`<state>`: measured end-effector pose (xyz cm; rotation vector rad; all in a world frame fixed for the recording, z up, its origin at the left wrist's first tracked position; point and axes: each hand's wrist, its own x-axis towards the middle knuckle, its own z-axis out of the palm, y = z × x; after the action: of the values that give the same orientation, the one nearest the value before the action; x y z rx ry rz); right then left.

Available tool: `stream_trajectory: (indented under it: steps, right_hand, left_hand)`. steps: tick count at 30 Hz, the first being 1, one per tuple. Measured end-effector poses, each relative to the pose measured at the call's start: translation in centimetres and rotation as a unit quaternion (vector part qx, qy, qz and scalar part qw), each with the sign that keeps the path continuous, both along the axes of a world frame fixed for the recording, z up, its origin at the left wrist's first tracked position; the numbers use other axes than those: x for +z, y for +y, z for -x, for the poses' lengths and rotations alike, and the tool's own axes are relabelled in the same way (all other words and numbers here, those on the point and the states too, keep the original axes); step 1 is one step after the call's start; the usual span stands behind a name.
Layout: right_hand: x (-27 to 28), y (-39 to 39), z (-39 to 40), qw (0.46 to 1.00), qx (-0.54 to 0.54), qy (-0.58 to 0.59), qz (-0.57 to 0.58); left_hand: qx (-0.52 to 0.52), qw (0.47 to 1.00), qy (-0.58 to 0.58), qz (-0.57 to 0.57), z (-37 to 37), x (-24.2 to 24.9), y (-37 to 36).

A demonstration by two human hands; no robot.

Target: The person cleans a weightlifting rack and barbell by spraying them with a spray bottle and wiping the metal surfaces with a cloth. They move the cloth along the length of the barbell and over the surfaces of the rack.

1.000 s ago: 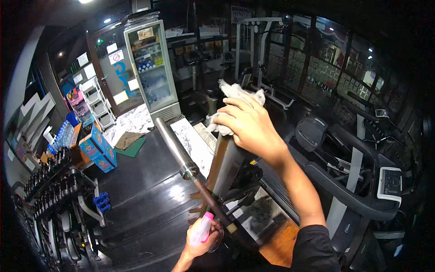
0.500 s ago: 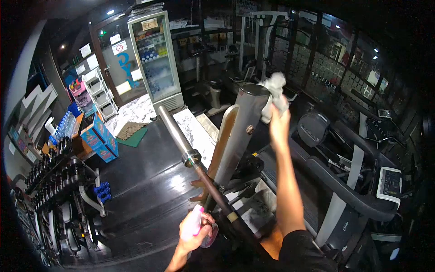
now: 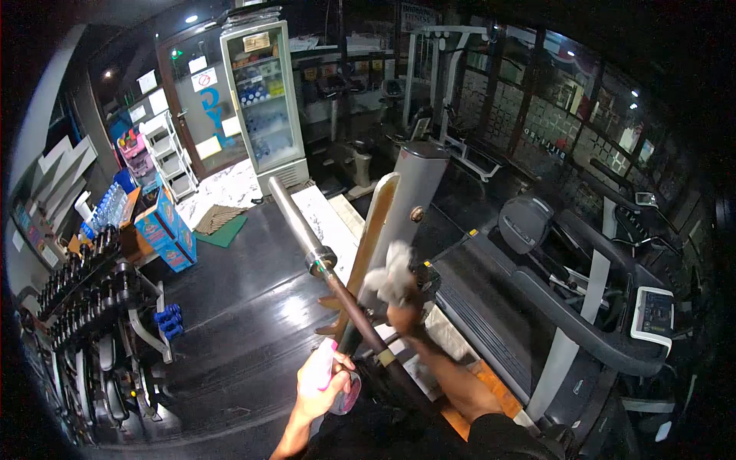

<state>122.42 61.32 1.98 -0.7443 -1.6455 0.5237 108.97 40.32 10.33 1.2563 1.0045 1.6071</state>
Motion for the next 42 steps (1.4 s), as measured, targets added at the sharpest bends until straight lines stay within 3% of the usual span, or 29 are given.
stream_trajectory:
  steps: [1,3,5,6,7,8,11,13,17,18,20,21,22,23,24,25,26,27,29,31,32,34,35,37,38,39,42]
  right_hand:
    - [3.3,0.9,0.5,0.997,-0.019,0.072,-0.005]
    - [10.9,2.9,-0.4,0.981,0.075,0.005,-0.178]
    - [16.0,3.2,1.7,0.951,-0.083,-0.038,-0.295]
    - [17.0,3.1,2.3,0.95,-0.086,-0.089,-0.286]
    - [17.4,3.0,2.8,0.947,-0.09,-0.14,-0.276]
    - [15.9,2.6,3.6,0.953,-0.076,-0.106,-0.274]
    - [5.2,3.2,4.1,0.956,-0.022,-0.115,-0.269]
    - [1.5,0.7,2.1,0.958,0.076,-0.169,-0.22]
    - [-1.2,0.6,-0.6,0.969,0.142,-0.168,-0.112]
    - [-1.0,1.0,-1.2,0.977,0.173,-0.107,-0.067]
    - [1.4,1.5,-1.6,0.982,0.185,0.024,-0.023]
    - [2.4,2.5,-1.9,0.98,0.143,0.074,-0.113]
    - [6.3,2.3,-2.5,0.978,0.045,0.065,-0.191]
    - [6.5,3.3,-4.0,0.985,-0.017,0.03,-0.17]
    - [9.3,3.4,-3.4,0.968,-0.065,0.173,-0.171]
    - [12.3,3.7,-2.5,0.944,-0.132,0.286,-0.097]
    - [14.7,4.9,-3.2,0.94,-0.079,0.301,-0.14]
    - [16.1,6.4,-3.9,0.961,-0.043,0.257,-0.09]
    - [19.6,8.7,-2.9,0.985,-0.052,0.15,-0.072]
    - [20.4,11.0,-1.1,0.964,-0.085,0.173,-0.183]
    - [20.2,11.3,-1.0,0.964,-0.087,0.174,-0.184]
    - [19.8,11.9,-0.8,0.951,-0.007,0.281,-0.127]
    - [19.9,12.6,-1.1,0.946,-0.018,0.291,-0.143]
    - [20.0,12.7,-2.6,0.928,0.079,0.359,0.06]
    - [20.2,12.7,-3.2,0.889,0.179,0.402,0.127]
    - [19.9,13.0,-3.2,0.871,0.212,0.43,0.104]
    - [13.9,13.2,-3.3,0.833,0.243,0.422,0.265]
  left_hand:
    - [0.002,1.0,-0.008,0.001,0.0,-0.1,-0.1]
    - [0.01,1.0,-0.015,0.007,-0.1,0.1,-0.5]
    - [0.021,0.999,-0.025,0.011,-0.2,0.4,-0.7]
    - [0.022,1.0,-0.019,0.011,-0.2,0.6,-0.8]
    - [0.022,1.0,-0.012,0.012,-0.2,0.7,-0.9]
    - [0.025,1.0,-0.012,0.013,-0.3,0.7,-1.0]
    - [0.035,0.998,-0.045,-0.007,-0.1,0.6,-1.0]
    - [0.043,0.997,-0.06,-0.007,0.0,0.2,-1.1]
    - [0.051,0.998,-0.028,0.01,0.4,0.2,-1.2]
    - [0.051,0.998,-0.031,0.014,0.4,0.1,-1.3]
    - [0.044,0.998,-0.03,0.017,0.4,0.0,-1.2]
    - [0.044,0.998,-0.043,0.014,0.3,0.0,-1.1]
    - [0.044,0.997,-0.057,0.013,0.3,0.0,-1.0]
    - [0.039,0.998,-0.056,0.014,0.3,0.0,-0.7]
    - [0.036,0.998,-0.046,0.013,0.4,-0.1,-0.6]
    - [0.034,0.999,-0.036,0.013,0.4,-0.1,-0.5]
    - [0.031,0.999,-0.034,0.015,0.5,-0.1,-0.5]
    - [0.028,0.999,-0.043,0.014,0.4,0.0,-0.4]
    - [0.022,0.998,-0.052,0.015,0.2,-0.1,-0.2]
    - [0.014,0.999,-0.043,0.015,0.3,-0.3,0.0]
    - [0.012,0.999,-0.042,0.014,0.4,-0.4,0.1]
    - [0.019,1.0,-0.014,0.019,0.4,-0.7,0.1]
    - [0.019,0.999,-0.016,0.024,0.3,-0.8,-0.1]
    - [0.012,0.999,-0.029,0.019,0.3,-0.8,0.0]
    - [0.006,1.0,-0.019,0.015,0.3,-0.7,-0.1]
    - [0.005,1.0,-0.019,0.017,0.3,-0.7,-0.3]
    - [0.01,0.999,-0.046,0.022,0.3,-0.8,-0.6]
